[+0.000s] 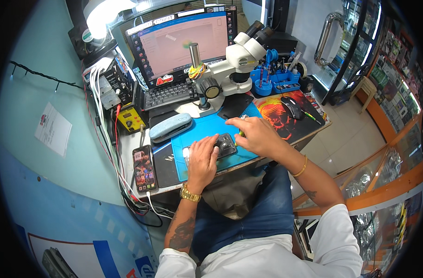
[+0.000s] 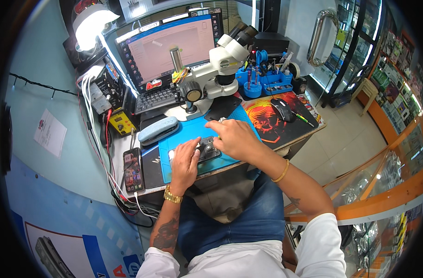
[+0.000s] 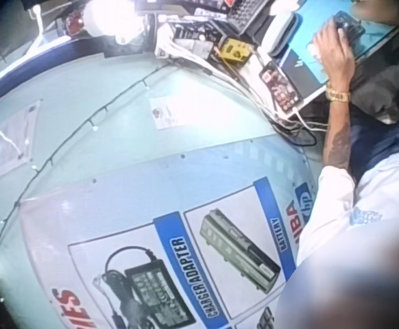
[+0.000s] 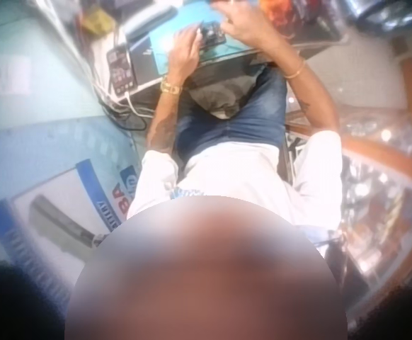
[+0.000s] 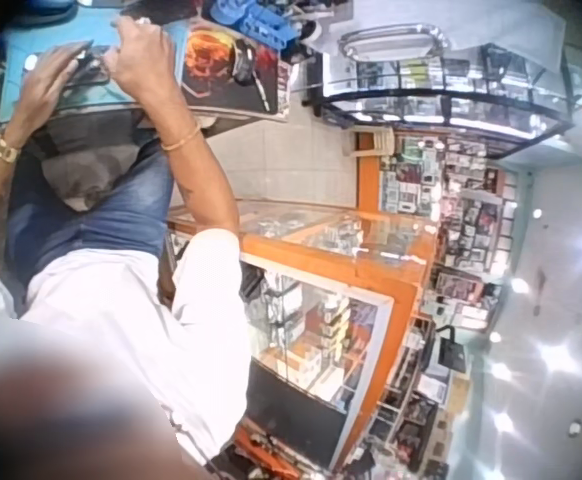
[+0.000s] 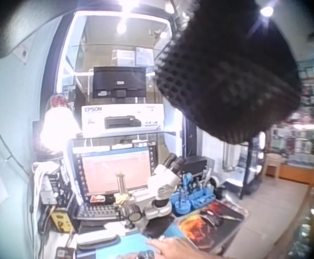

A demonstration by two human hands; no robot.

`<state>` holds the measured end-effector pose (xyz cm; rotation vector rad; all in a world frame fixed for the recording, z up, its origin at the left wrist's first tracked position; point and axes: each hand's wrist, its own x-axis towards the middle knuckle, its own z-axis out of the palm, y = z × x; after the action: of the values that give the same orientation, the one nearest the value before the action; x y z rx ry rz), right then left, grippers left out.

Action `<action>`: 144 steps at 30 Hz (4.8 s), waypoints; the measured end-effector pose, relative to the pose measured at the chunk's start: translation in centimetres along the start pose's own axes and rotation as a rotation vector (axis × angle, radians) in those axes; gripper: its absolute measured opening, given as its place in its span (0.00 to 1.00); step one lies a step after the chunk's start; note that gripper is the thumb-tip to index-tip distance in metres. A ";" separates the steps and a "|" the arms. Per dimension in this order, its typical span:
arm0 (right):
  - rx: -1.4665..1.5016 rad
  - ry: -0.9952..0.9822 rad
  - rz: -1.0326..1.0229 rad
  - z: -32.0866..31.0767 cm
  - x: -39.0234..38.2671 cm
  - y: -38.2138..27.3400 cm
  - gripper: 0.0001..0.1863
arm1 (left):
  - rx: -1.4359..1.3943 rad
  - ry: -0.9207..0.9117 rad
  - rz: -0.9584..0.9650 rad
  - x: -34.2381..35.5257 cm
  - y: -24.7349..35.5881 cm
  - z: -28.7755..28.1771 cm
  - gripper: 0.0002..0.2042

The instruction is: The person uses a yellow screwdriver to remove screws from the back of a smartphone. They then use a prying tool to separate the phone's back cover from the frame and lift it off. The person continues to manipulate the internal components of the phone.

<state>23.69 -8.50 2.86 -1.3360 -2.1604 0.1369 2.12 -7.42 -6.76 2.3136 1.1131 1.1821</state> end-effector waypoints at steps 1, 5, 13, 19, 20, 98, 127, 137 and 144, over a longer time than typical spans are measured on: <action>0.011 0.014 0.001 0.0 0.0 0.1 0.22 | 0.000 0.002 -0.002 0.0 0.1 0.0 0.19; -0.001 0.011 -0.001 0.2 0.0 0.2 0.20 | 0.011 -0.008 0.002 -0.1 0.3 -0.1 0.19; -0.063 -0.019 0.006 -0.1 0.2 0.4 0.17 | 0.079 0.002 0.031 -0.3 0.6 0.2 0.21; -0.179 -0.134 -0.040 -0.4 1.0 -0.1 0.17 | 0.131 0.015 0.157 0.8 2.3 1.1 0.20; -0.182 -0.124 -0.031 -0.2 1.3 0.3 0.17 | -0.014 -0.043 0.128 1.4 2.4 1.2 0.18; -0.301 -0.097 0.007 -0.1 0.7 -0.2 0.18 | -0.154 -0.035 -0.088 1.7 2.4 1.9 0.15; -0.309 -0.390 0.112 -1.8 3.5 -2.0 0.23 | -0.039 -0.124 0.038 6.2 1.0 1.6 0.15; -0.173 -0.285 0.007 -1.3 2.5 0.6 0.22 | 0.184 -0.162 0.015 3.3 1.2 1.4 0.12; -0.066 -0.138 -0.095 -1.3 2.2 0.7 0.22 | 0.168 0.008 0.010 2.4 0.6 2.8 0.07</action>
<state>24.26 -6.55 4.63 -1.2914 -2.3580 0.1249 5.48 -5.84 -6.83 2.4429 1.2487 1.1421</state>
